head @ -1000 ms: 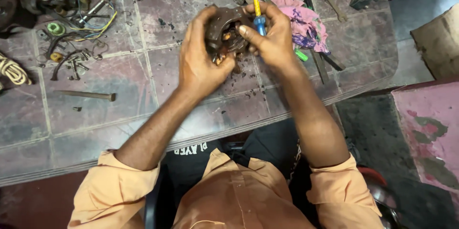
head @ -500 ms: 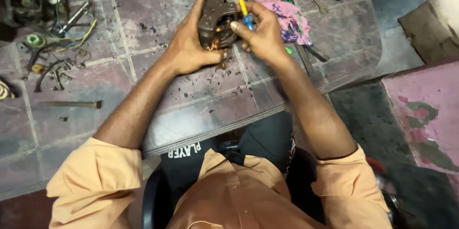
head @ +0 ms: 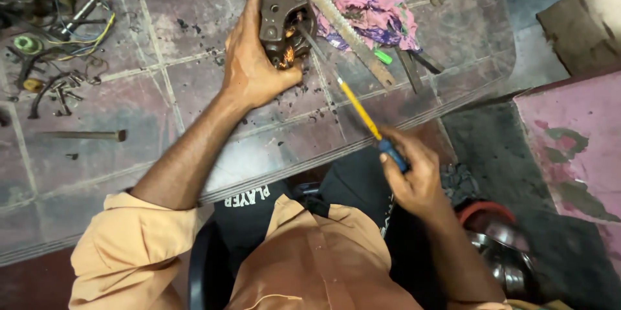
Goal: Disassembling and cleaning a ceiling fan motor component on a workbench using a screwdriver and file.
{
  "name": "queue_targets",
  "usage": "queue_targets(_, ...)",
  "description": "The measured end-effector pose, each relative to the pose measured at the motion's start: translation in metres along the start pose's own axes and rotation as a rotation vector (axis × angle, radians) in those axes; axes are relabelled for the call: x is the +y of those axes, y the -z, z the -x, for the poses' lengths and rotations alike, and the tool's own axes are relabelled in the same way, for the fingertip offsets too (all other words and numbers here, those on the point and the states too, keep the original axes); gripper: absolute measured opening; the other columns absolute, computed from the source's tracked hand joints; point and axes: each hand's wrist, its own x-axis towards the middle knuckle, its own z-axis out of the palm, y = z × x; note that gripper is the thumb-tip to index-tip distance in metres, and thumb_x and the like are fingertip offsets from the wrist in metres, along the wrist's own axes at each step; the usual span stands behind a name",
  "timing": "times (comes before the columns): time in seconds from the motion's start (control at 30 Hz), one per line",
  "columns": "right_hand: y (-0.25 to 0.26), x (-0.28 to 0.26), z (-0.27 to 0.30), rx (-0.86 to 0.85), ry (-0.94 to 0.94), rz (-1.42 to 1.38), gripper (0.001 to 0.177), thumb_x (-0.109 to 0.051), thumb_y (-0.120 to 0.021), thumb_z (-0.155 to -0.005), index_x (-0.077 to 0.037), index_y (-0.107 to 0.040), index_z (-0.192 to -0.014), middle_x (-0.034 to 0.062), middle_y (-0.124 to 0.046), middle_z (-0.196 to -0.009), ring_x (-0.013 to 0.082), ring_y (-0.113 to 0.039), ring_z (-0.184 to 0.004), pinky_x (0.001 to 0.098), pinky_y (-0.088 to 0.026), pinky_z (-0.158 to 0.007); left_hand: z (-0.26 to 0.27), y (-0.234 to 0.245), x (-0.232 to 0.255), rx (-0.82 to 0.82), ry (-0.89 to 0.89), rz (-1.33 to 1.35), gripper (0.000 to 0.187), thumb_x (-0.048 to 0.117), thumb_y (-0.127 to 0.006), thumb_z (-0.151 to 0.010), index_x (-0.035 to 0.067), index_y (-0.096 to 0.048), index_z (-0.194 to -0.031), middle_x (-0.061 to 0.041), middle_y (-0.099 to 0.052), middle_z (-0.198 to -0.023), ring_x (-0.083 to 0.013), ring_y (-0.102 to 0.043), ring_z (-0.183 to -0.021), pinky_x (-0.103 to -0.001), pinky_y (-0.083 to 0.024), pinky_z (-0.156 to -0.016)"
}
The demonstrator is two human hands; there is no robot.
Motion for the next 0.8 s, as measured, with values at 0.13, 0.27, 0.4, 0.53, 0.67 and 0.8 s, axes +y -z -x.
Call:
queue_targets(0.13, -0.002, -0.013, 0.003, 0.011, 0.069, 0.005, 0.031, 0.0, -0.067, -0.09, 0.004, -0.067, -0.121, 0.0177, -0.072, -0.103, 0.0256, -0.073, -0.088, 0.0334, -0.056, -0.079, -0.001, 0.001, 0.0, -0.002, -0.001, -0.006, 0.119, 0.017, -0.089, -0.07, 0.011, -0.018, -0.166, -0.023, -0.059, -0.147, -0.0392, -0.062, -0.135, -0.046, -0.051, -0.117)
queue_targets(0.27, -0.004, -0.025, 0.003, 0.027, 0.04, -0.015, 0.028, 0.003, -0.066, -0.09, 0.005, -0.068, -0.118, 0.0182, -0.073, -0.103, 0.0258, -0.074, -0.09, 0.0326, -0.056, -0.079, -0.002, -0.001, 0.0, 0.012, -0.031, -0.013, 0.119, 0.015, -0.089, -0.069, 0.011, -0.019, -0.165, -0.024, -0.058, -0.148, -0.0403, -0.062, -0.134, -0.046, -0.052, -0.115)
queue_targets(0.4, 0.01, -0.048, -0.003, -0.006, 0.043, -0.009, 0.03, 0.004, -0.063, -0.091, 0.005, -0.067, -0.12, 0.0188, -0.073, -0.104, 0.0278, -0.075, -0.092, 0.0338, -0.057, -0.081, -0.001, -0.001, -0.001, 0.006, -0.03, -0.032, 0.116, 0.017, -0.089, -0.071, 0.011, -0.02, -0.165, -0.023, -0.061, -0.144, -0.0395, -0.064, -0.133, -0.046, -0.052, -0.115)
queue_targets(0.53, 0.037, -0.078, -0.024, -0.062, 0.055, 0.12, 0.032, 0.004, -0.061, -0.088, 0.004, -0.068, -0.119, 0.0194, -0.072, -0.1, 0.029, -0.073, -0.086, 0.0353, -0.057, -0.076, -0.007, 0.002, 0.003, -0.019, 0.002, -0.09, 0.114, 0.019, -0.09, -0.068, 0.011, -0.025, -0.162, -0.024, -0.061, -0.142, -0.041, -0.063, -0.13, -0.048, -0.051, -0.113)
queue_targets(0.67, 0.046, -0.083, -0.038, -0.115, 0.028, 0.21, 0.034, 0.003, -0.063, -0.086, 0.003, -0.068, -0.119, 0.0204, -0.072, -0.1, 0.0332, -0.072, -0.087, 0.0397, -0.056, -0.075, -0.007, 0.002, 0.001, -0.039, -0.003, -0.082, 0.113, 0.021, -0.089, -0.07, 0.01, -0.025, -0.162, -0.026, -0.06, -0.143, -0.0425, -0.064, -0.13, -0.048, -0.053, -0.112)
queue_targets(0.8, 0.021, -0.055, -0.024, -0.078, 0.019, 0.12, 0.034, 0.002, -0.064, -0.088, 0.003, -0.066, -0.122, 0.0194, -0.073, -0.102, 0.0314, -0.073, -0.093, 0.0403, -0.057, -0.08, -0.008, 0.001, 0.002, -0.048, 0.058, -0.058, 0.117, 0.028, -0.09, -0.067, 0.009, -0.024, -0.162, -0.026, -0.057, -0.145, -0.0436, -0.06, -0.134, -0.052, -0.048, -0.117)
